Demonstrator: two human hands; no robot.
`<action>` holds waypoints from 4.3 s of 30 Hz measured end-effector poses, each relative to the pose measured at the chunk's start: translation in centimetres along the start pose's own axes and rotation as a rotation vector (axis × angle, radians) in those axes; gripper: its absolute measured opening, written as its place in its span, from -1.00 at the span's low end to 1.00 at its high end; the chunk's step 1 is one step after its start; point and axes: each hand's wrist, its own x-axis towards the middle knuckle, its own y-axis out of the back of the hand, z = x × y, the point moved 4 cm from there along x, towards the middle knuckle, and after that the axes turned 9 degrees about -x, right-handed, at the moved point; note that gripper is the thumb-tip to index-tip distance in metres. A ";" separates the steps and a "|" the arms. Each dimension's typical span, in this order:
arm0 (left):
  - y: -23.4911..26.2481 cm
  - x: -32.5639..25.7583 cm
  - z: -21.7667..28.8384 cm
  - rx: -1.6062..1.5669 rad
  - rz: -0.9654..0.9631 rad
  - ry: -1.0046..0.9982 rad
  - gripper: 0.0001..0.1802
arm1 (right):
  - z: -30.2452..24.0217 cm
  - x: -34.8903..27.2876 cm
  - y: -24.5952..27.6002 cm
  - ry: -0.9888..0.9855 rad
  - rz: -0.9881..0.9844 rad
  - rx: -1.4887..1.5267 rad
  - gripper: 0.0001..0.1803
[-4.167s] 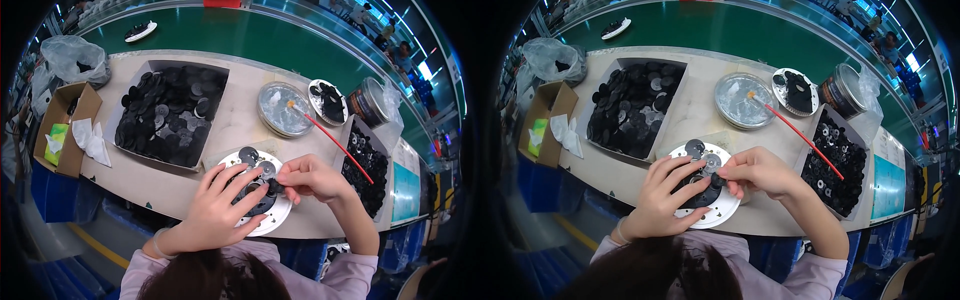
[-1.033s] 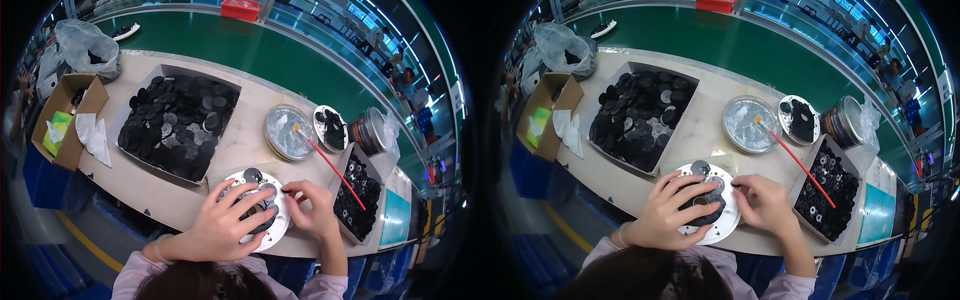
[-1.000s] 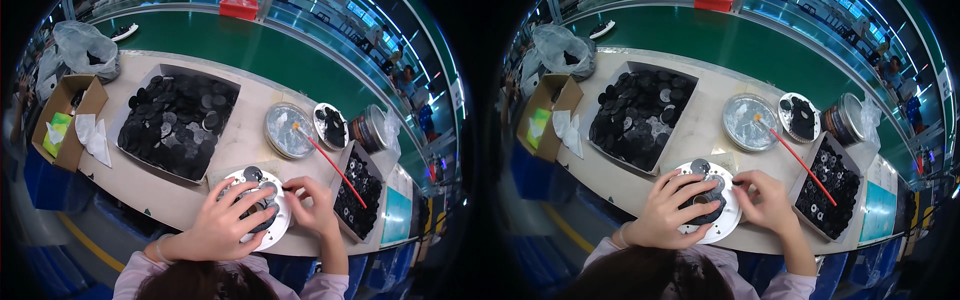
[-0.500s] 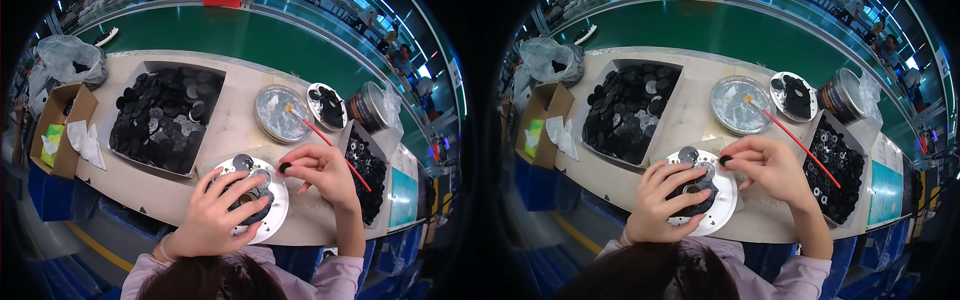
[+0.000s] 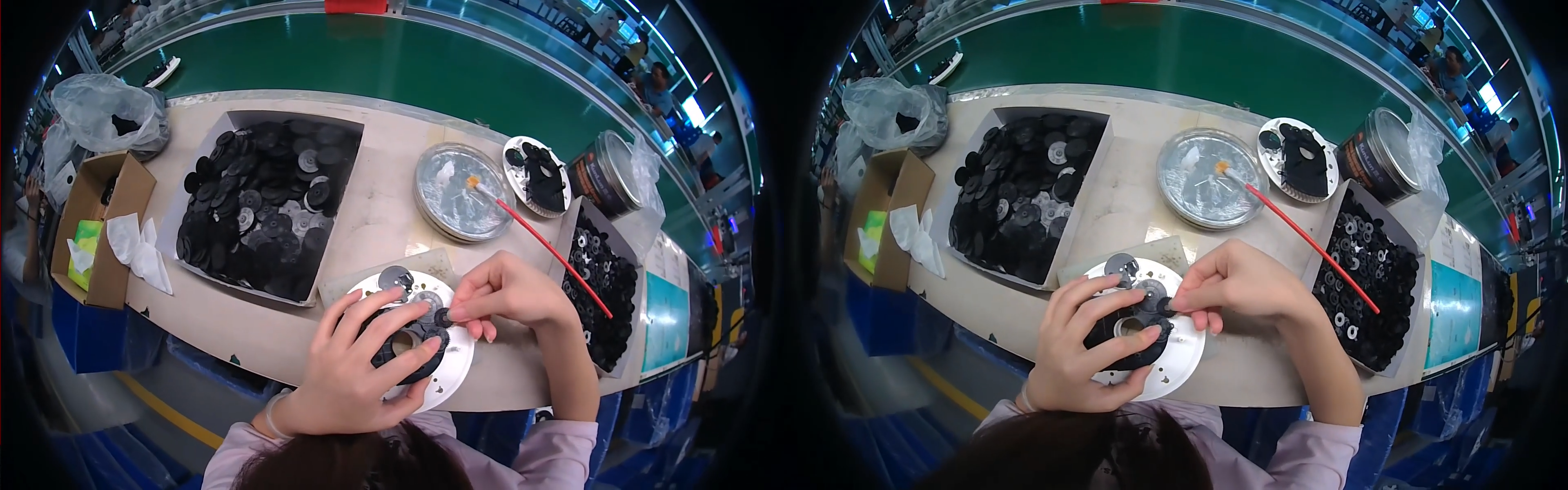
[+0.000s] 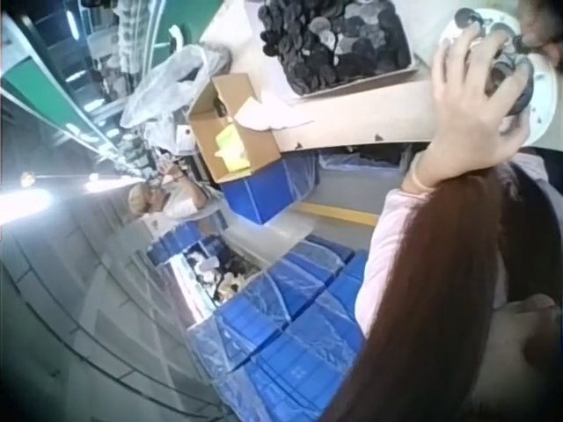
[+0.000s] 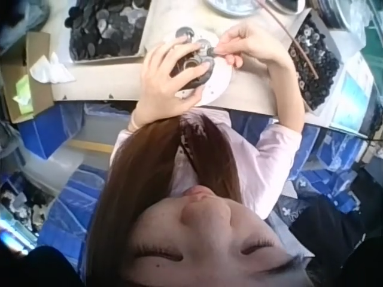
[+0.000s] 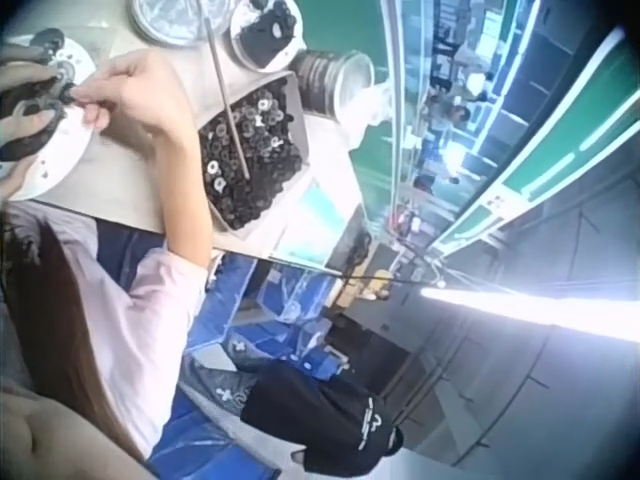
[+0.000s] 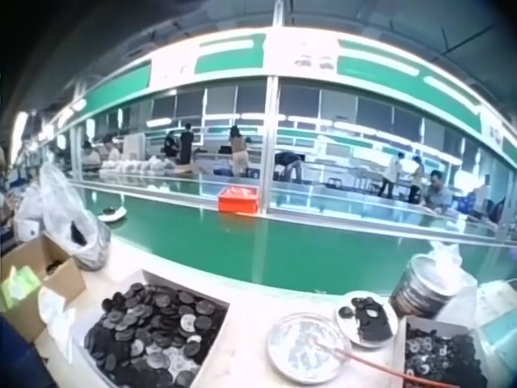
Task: Manually assemble small components onto a circular base and apply sealant using a brush.
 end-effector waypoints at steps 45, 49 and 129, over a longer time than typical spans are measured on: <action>-0.1 0.1 -0.2 0.049 -0.139 -0.104 -0.59 | -6.1 -6.2 8.6 0.794 1.297 -0.486 -0.78; 0.0 0.0 0.1 0.074 -0.139 -0.118 -0.61 | -7.1 -1.2 9.1 0.766 1.175 -0.698 -0.82; 0.2 -0.4 -0.4 0.063 -0.075 -0.104 -0.65 | 0.1 -9.9 -5.0 0.822 1.225 -0.410 -0.67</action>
